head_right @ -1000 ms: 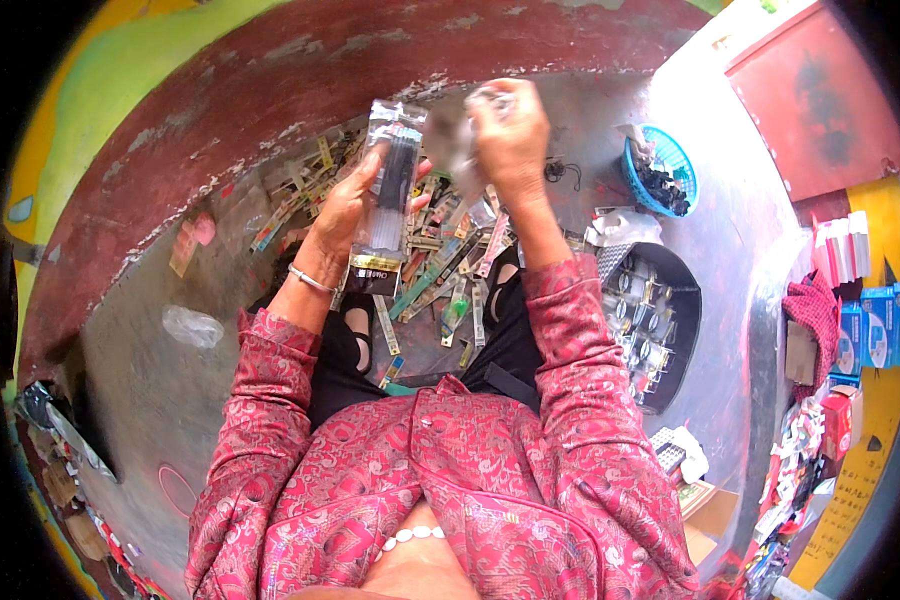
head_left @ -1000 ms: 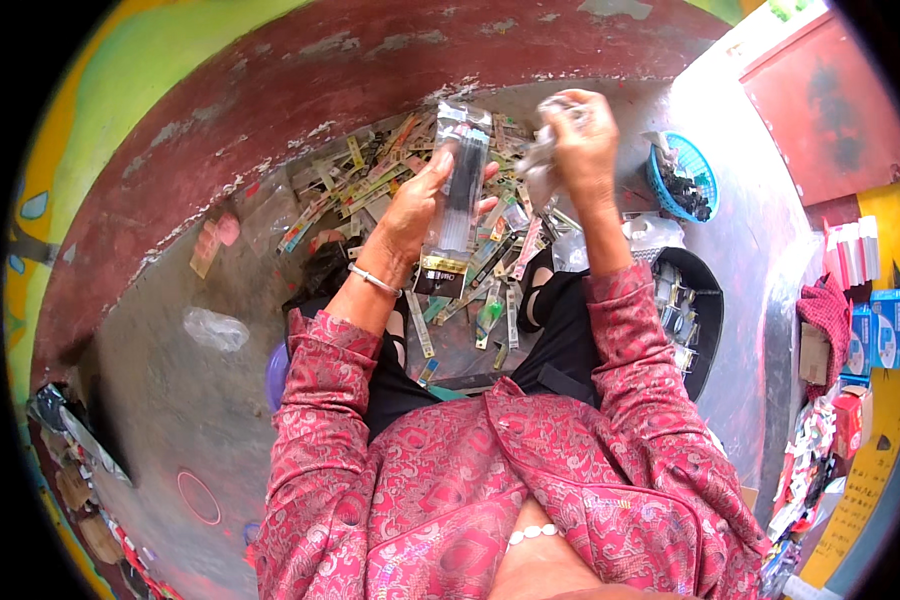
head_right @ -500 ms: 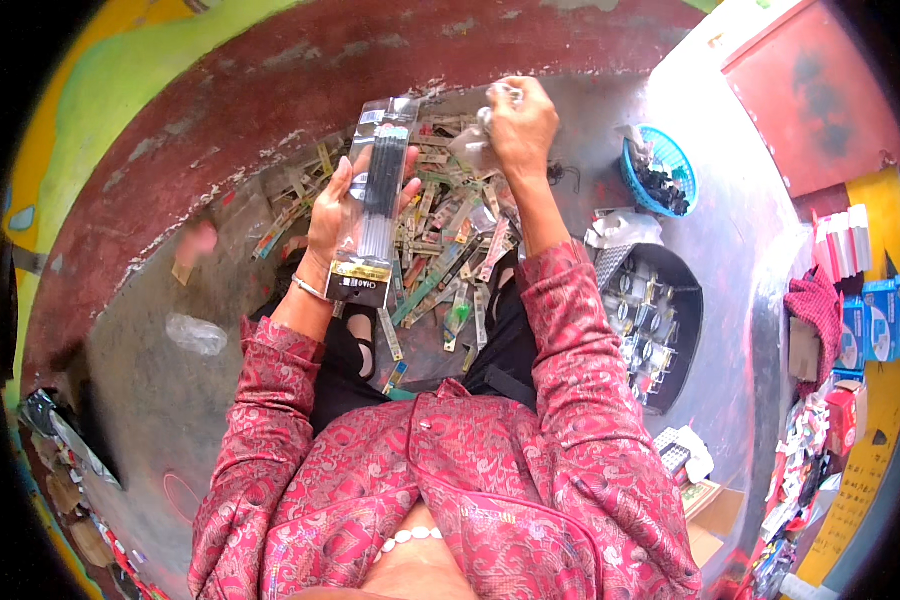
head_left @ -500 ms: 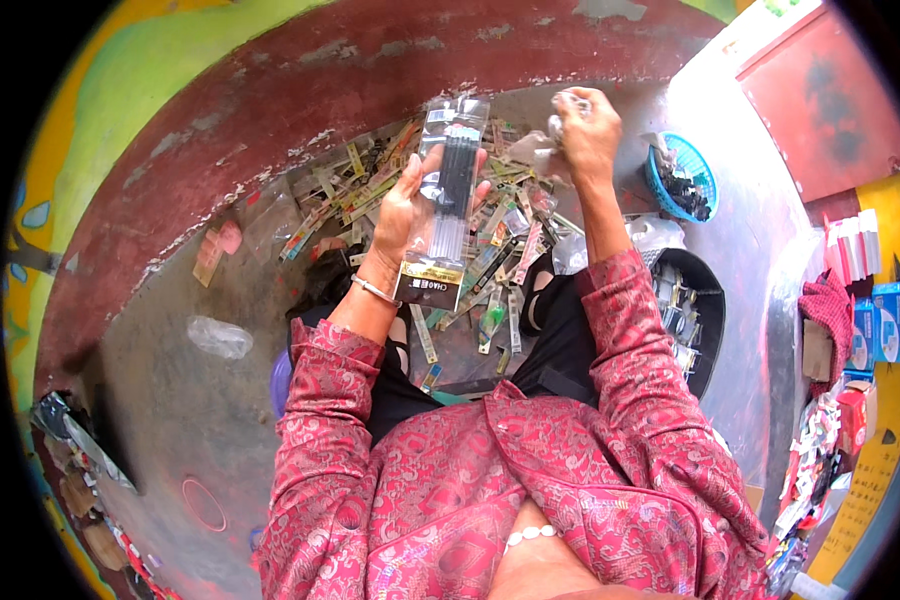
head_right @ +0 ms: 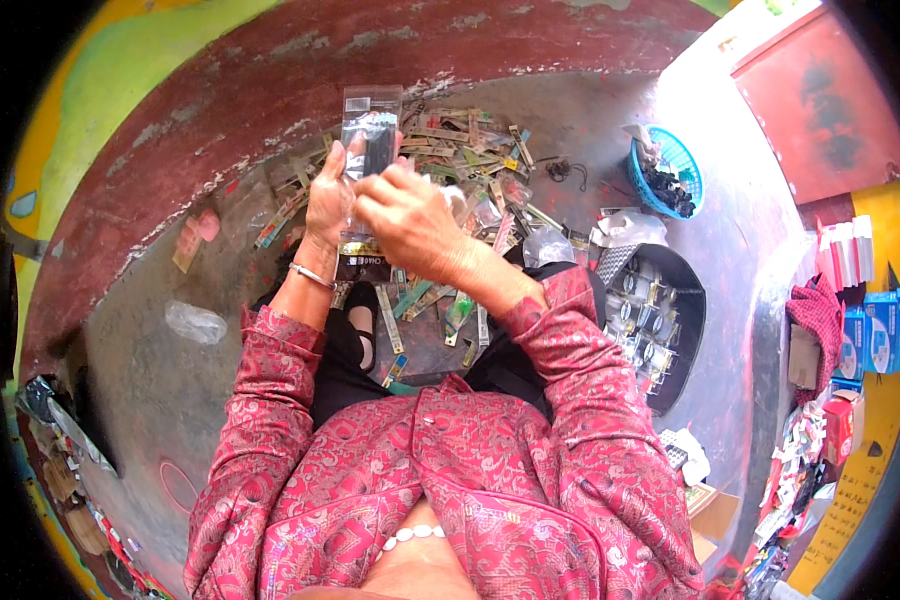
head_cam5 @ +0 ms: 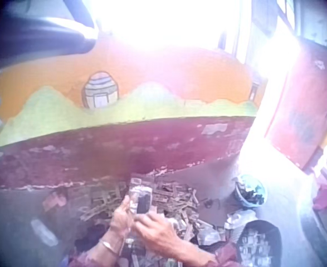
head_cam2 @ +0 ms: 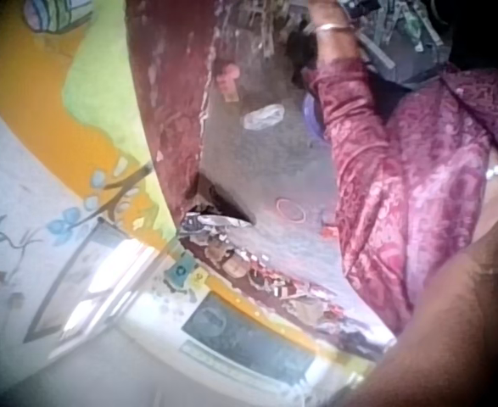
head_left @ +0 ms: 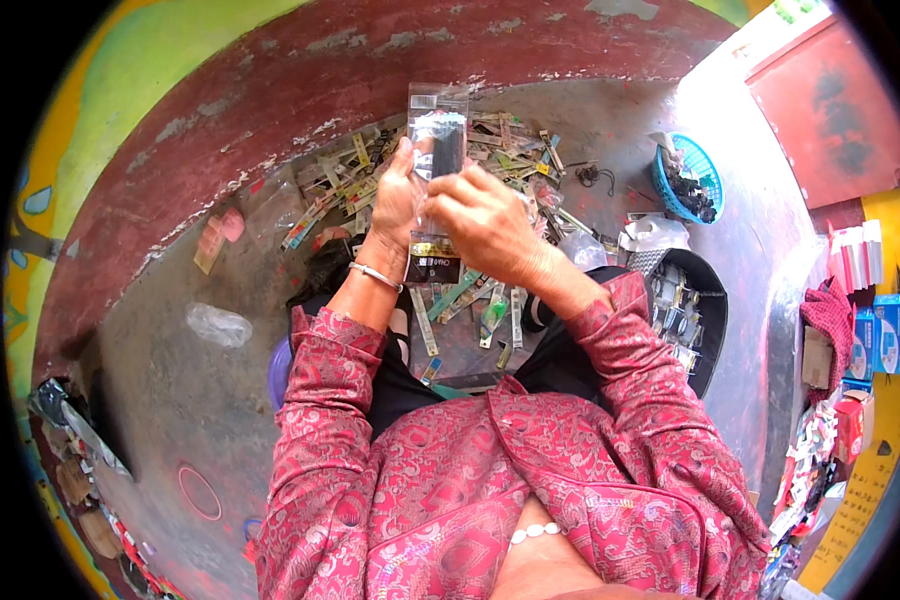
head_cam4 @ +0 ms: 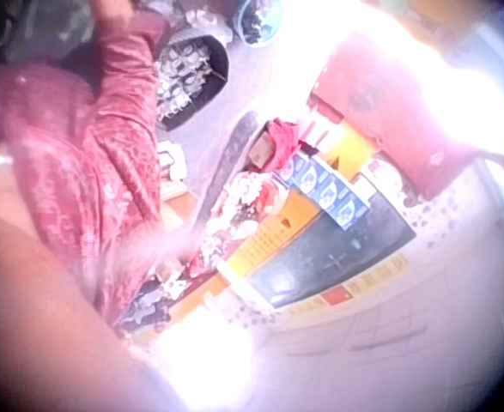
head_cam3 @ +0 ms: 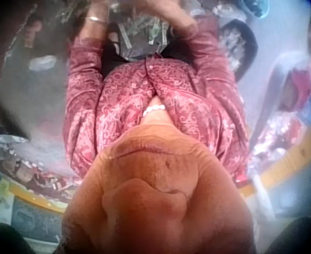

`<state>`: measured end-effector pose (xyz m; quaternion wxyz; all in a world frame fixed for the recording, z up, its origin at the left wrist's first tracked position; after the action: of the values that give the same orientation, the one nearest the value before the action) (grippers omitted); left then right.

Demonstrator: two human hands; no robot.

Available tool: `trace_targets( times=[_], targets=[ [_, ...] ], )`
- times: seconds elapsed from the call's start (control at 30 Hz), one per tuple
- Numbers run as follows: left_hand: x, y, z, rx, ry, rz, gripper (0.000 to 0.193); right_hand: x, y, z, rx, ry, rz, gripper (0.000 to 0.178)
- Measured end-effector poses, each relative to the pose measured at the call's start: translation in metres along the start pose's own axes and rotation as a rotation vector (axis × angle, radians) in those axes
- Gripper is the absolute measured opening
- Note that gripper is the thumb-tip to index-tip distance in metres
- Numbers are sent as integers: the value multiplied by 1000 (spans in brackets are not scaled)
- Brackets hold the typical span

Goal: The person places small items into individual plastic sleeves, wipes the surface of the packaged items with a cloth, and then places them into a storage bin.

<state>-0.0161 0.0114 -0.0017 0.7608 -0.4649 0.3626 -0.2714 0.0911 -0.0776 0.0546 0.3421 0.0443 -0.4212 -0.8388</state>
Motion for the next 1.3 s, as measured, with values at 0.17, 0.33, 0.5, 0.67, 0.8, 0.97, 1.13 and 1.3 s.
trace_targets(
  times=[0.17,0.33,0.5,0.67,0.8,0.97,1.13,1.3],
  targets=[
    [15,-37,3,-299,-42,-44,52,-22,16,5,-203,-120,54,14],
    [24,-43,-1,-288,34,-45,52,-89,26,8,-515,-500,-39,7],
    [19,-41,-2,-181,24,-206,52,-95,46,-1,-676,-887,454,12],
    [25,-52,-2,-193,42,22,53,-77,45,4,-537,-854,636,23],
    [29,-57,0,-208,8,38,55,-101,57,-5,-580,-1081,995,25],
    [33,-45,1,-140,132,163,61,-89,43,-4,-168,-1024,1067,13],
    [30,-54,6,-100,140,449,73,-86,49,-2,-280,-949,1183,9],
    [17,-64,6,-179,157,727,77,-65,60,-1,-277,-799,845,13]
  ],
)
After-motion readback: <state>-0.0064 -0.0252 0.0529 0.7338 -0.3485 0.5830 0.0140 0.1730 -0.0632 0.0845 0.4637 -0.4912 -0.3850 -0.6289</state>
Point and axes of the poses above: each hand's wrist, its own z-axis towards the middle knuckle, its own y-axis out of the back of the hand, x = y × z, the point moved 1 cm from there along z, towards the middle knuckle, and after that the axes turned 1 degree about -z, right-handed, at the moved point
